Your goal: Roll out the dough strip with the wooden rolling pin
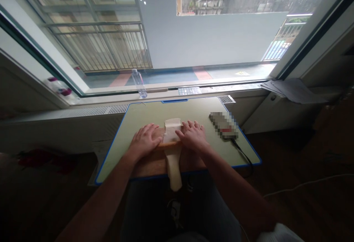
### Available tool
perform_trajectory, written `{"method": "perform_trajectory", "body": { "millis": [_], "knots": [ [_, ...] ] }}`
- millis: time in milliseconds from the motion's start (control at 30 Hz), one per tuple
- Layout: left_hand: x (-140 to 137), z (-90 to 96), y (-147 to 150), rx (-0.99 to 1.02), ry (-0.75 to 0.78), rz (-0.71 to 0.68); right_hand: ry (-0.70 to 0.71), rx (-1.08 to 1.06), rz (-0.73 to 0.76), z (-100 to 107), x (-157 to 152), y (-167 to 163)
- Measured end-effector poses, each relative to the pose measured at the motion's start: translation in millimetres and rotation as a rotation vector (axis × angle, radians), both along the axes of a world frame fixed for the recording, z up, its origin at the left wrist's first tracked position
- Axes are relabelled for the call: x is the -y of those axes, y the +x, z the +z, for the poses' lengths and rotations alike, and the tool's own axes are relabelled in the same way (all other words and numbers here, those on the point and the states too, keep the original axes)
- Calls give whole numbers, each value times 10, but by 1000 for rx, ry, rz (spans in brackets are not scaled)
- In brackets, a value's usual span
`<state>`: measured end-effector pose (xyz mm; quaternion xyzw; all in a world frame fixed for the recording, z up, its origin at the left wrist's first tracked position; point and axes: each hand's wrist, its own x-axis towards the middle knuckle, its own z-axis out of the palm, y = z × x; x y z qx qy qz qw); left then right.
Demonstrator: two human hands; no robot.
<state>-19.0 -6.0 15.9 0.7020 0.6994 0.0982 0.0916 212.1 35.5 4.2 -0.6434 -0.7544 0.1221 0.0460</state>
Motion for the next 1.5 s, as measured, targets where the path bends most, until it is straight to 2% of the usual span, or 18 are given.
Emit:
{"method": "perform_trajectory", "body": {
  "millis": [100, 200, 433, 633, 933, 1167, 1300, 1500],
  "knots": [
    [-119, -49, -9, -7, -19, 36, -1, 13, 13, -13, 71, 13],
    [-113, -99, -1, -35, -6, 24, 30, 14, 27, -33, 148, 33],
    [195, -124, 56, -95, 54, 5, 186, 54, 54, -16, 438, 45],
    [345, -133, 95, -131, 99, 9, 207, 59, 44, 15, 624, 50],
    [171, -130, 59, -123, 72, -8, 243, 25, 59, -6, 460, 47],
    [4, -82, 41, -97, -12, 6, 155, 35, 32, -26, 290, 36],
    [23, -71, 52, -98, -11, 15, 160, 31, 27, -19, 313, 37],
    [150, -113, 68, -121, 76, 1, 228, 15, 51, -13, 449, 57]
  ]
}}
